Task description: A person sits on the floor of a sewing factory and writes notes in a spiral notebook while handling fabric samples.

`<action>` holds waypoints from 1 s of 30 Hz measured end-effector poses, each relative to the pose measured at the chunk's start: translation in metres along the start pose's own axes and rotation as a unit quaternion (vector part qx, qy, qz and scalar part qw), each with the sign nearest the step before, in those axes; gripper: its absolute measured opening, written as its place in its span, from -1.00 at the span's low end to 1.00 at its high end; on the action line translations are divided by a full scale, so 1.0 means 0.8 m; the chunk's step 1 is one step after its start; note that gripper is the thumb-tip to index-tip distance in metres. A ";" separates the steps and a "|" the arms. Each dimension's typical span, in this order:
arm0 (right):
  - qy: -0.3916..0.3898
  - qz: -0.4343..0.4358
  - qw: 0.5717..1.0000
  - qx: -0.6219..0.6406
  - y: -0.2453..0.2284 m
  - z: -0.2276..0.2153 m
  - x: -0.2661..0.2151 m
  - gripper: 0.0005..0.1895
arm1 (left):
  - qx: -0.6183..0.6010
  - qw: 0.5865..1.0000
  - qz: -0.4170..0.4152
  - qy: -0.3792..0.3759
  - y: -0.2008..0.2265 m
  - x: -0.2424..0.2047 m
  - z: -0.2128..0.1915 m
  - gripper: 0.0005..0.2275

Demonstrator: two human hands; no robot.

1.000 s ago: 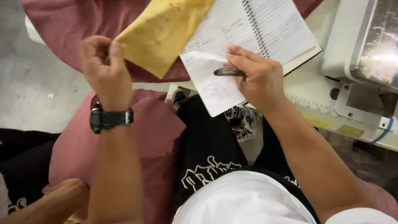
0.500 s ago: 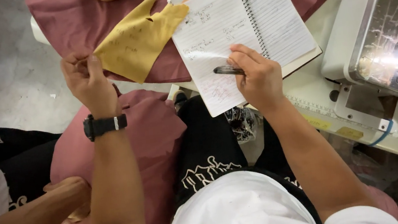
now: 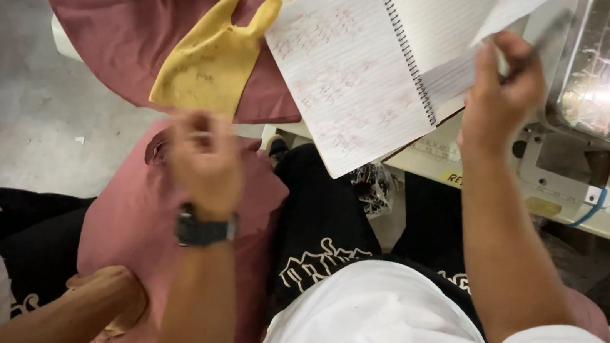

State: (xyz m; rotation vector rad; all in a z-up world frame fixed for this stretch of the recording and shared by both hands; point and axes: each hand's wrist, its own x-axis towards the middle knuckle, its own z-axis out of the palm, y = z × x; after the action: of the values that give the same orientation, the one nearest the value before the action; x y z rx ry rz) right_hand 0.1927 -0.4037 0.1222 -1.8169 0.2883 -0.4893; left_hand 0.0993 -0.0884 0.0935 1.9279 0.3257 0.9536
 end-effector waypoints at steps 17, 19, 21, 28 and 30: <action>-0.149 -0.351 0.885 -0.269 -0.010 0.033 -0.001 -0.79 | -0.307 0.851 -0.261 -0.335 0.012 -0.075 0.067 -0.72; -0.161 -0.307 0.902 -0.258 -0.007 0.040 0.007 -0.77 | -0.325 0.845 -0.255 -0.341 0.007 -0.076 0.069 -0.73; -0.172 -0.261 0.917 -0.248 -0.012 0.038 0.011 -0.73 | -0.343 0.836 -0.250 -0.347 0.003 -0.082 0.071 -0.75; -0.309 -0.078 0.942 -0.104 -0.058 -0.020 0.011 -0.91 | -0.408 0.797 -0.253 -0.368 0.003 -0.101 0.070 -0.79; -0.322 -0.100 0.936 -0.101 -0.073 -0.038 0.006 -0.92 | -0.437 0.777 -0.254 -0.375 0.013 -0.100 0.071 -0.79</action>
State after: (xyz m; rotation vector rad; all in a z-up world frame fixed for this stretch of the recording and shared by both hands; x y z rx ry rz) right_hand 0.1801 -0.4144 0.1863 -2.1090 -0.3109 0.0206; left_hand 0.0864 -0.1751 0.0480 1.0920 -0.0859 -0.1108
